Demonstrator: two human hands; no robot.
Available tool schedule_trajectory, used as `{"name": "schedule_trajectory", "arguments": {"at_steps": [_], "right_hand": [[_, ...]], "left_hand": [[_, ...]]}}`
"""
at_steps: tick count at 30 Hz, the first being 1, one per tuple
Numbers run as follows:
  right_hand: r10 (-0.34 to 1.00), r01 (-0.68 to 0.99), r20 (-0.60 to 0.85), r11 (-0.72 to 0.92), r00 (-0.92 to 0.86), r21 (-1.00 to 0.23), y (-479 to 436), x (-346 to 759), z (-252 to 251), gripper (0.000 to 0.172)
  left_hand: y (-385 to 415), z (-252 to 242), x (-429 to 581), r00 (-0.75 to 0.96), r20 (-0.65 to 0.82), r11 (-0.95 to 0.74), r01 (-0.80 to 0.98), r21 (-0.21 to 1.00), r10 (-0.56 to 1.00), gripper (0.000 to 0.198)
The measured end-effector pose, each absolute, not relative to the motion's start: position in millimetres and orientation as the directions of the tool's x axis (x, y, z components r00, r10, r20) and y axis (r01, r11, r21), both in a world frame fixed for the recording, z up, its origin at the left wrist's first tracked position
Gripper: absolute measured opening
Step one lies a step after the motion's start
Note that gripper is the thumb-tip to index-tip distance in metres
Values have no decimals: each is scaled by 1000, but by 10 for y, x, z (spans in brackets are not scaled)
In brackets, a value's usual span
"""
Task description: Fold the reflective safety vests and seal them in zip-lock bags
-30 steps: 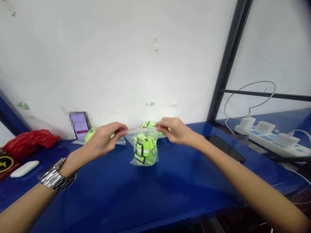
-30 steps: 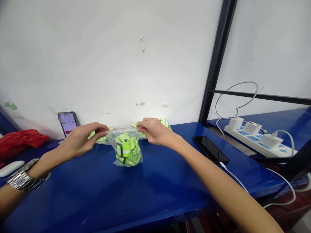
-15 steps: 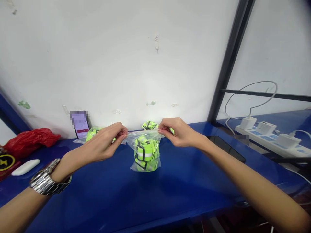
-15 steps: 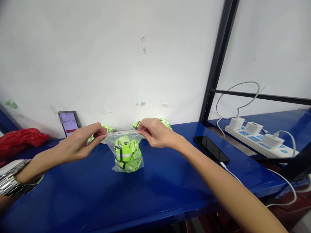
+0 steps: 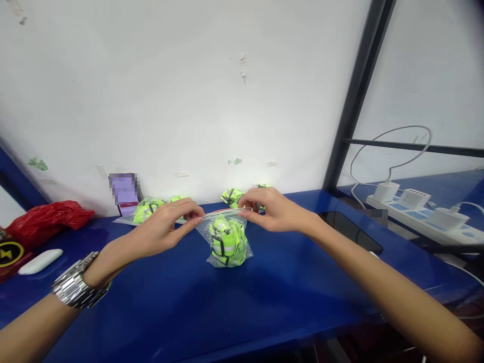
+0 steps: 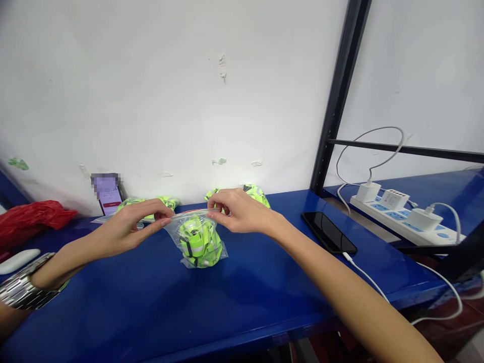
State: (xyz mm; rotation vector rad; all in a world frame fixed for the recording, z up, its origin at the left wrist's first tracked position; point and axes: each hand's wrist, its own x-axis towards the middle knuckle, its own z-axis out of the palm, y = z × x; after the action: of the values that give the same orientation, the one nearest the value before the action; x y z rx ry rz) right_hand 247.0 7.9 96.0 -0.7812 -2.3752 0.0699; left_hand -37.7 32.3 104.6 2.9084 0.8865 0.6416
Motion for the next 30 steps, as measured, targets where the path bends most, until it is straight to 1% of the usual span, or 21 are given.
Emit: {"name": "schedule_trajectory", "arguments": {"at_steps": [4,9,12,16,22,26,30], "right_hand": [[536,520,527,832,-660,-195,89,2434,977,14],[567,562,530,805,-631,-192,107,2424,969,10],[584,574,516,794,-626,-202,101,2439,968,8],[580,559,511,801,-635,-213,75,2450,983,9],[541,543,537,822,-647,-172,35,2431,1003,8],[546,528,519,826,-658,-199,38,2442,983,8],[518,507,523,843,-677,-179,30,2450,970,8]], "left_hand": [[315,1057,-338,763,378,-844,525,113,525,23],[346,1015,-373,781,436,-865,501,-11,447,20],[373,991,-397,796,452,-878,476,-55,403,17],[360,991,-390,807,449,-884,462,-74,384,14],[283,1008,-350,806,427,-864,493,-102,409,10],[265,999,-321,810,385,-861,503,-70,442,13],[253,985,-286,817,332,-861,509,-28,472,15]]}}
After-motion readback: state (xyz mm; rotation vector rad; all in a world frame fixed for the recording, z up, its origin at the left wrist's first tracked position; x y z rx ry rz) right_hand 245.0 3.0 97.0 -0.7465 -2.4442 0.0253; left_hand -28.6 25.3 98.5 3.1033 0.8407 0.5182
